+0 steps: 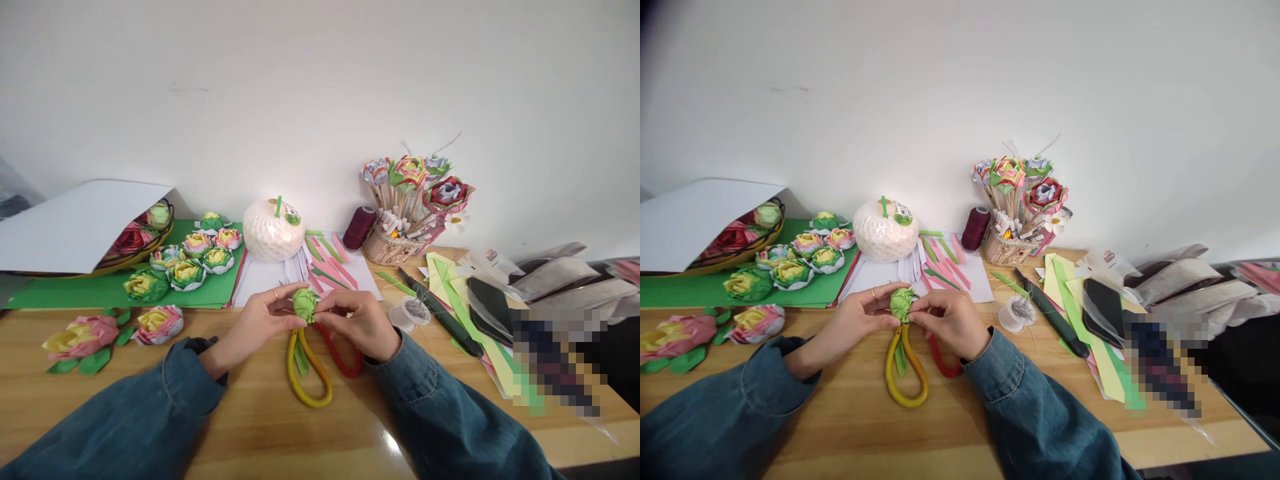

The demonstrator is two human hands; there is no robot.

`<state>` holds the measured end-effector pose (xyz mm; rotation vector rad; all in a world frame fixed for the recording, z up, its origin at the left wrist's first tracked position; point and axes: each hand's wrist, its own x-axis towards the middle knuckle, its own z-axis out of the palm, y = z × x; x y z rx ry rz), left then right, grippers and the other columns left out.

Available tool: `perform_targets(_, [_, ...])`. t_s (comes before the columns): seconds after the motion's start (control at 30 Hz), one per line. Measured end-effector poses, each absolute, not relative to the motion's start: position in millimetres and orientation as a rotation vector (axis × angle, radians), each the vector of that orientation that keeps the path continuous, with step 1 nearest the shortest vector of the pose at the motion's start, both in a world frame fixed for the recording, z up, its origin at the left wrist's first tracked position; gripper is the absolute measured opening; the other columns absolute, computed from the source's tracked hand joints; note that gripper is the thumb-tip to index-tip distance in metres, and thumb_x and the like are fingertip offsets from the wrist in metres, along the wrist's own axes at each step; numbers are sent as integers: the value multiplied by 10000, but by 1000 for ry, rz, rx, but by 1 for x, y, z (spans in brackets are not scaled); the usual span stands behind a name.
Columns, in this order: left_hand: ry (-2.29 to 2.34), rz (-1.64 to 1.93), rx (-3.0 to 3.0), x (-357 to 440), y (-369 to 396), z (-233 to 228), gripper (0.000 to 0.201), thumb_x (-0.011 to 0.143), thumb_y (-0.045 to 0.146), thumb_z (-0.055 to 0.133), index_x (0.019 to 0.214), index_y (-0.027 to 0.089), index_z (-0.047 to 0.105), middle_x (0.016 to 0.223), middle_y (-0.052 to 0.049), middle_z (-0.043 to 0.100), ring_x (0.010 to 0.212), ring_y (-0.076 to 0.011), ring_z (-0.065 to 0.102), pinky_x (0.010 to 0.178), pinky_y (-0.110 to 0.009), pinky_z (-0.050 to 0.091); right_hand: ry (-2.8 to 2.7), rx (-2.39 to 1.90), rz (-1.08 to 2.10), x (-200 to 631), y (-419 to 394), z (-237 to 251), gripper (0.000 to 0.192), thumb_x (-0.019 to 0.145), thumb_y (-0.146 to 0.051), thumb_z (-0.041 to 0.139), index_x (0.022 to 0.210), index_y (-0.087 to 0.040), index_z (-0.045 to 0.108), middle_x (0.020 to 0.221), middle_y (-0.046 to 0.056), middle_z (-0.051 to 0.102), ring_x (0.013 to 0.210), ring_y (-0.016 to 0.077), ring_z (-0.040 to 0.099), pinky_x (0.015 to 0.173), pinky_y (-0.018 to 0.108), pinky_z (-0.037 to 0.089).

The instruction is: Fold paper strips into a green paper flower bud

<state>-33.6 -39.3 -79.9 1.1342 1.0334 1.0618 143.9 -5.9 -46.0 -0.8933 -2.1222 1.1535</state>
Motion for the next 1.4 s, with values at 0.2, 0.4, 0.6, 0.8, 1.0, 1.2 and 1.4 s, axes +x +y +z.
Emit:
perform_targets(0.2, [1035,1087,1106,-33,-39,-80,572,583,204,712,1123,146,534,954,-56,658,917,-196,584,841,-339,447,-2235,-827,773,143,-8,-51,149,780,-278,558,716,-152,603,610,13,577,487,78,469,463,190,395])
perform_targets(0.4, [1038,1087,1128,-33,-40,-81,571,580,210,715,1120,160,540,943,-52,663,917,-203,585,838,-339,448,-2336,-766,622,145,-8,-50,99,787,-241,559,736,-161,583,608,1,555,517,83,476,487,192,396])
perform_targets(0.6, [1031,1076,1149,-33,-40,-82,568,594,205,706,1129,157,523,964,-59,660,911,-194,587,822,-324,454,-2377,-722,525,147,-6,-50,97,796,-232,559,738,-154,571,618,1,543,531,88,472,501,196,384])
perform_targets(0.8, [1046,1105,1124,-32,-40,-79,541,588,194,706,1098,151,532,955,-52,652,884,-183,589,816,-323,458,-2424,-748,425,146,-8,-52,89,828,-186,493,791,-169,572,708,23,587,606,103,516,559,200,408])
perform_targets(1.0, [1049,1155,1116,-29,-37,-79,491,574,169,709,1031,151,528,931,-43,638,844,-161,591,794,-315,466,-2307,-889,-28,138,-18,-61,114,773,-132,494,761,-169,601,662,11,614,542,86,531,520,181,394])
perform_targets(1.2, [1050,1188,1164,-28,-37,-84,436,570,173,722,949,162,507,911,-22,620,828,-147,594,772,-304,466,-2211,-963,-197,131,-25,-65,123,735,-116,505,727,-165,618,615,-3,617,525,89,551,500,188,380])
perform_targets(1.4, [1042,1186,1185,-29,-38,-86,431,567,177,731,917,164,480,871,-15,612,825,-143,590,762,-296,463,-2030,-1060,837,130,-21,-61,114,739,-172,483,775,-150,589,605,-7,567,492,85,506,482,198,403])
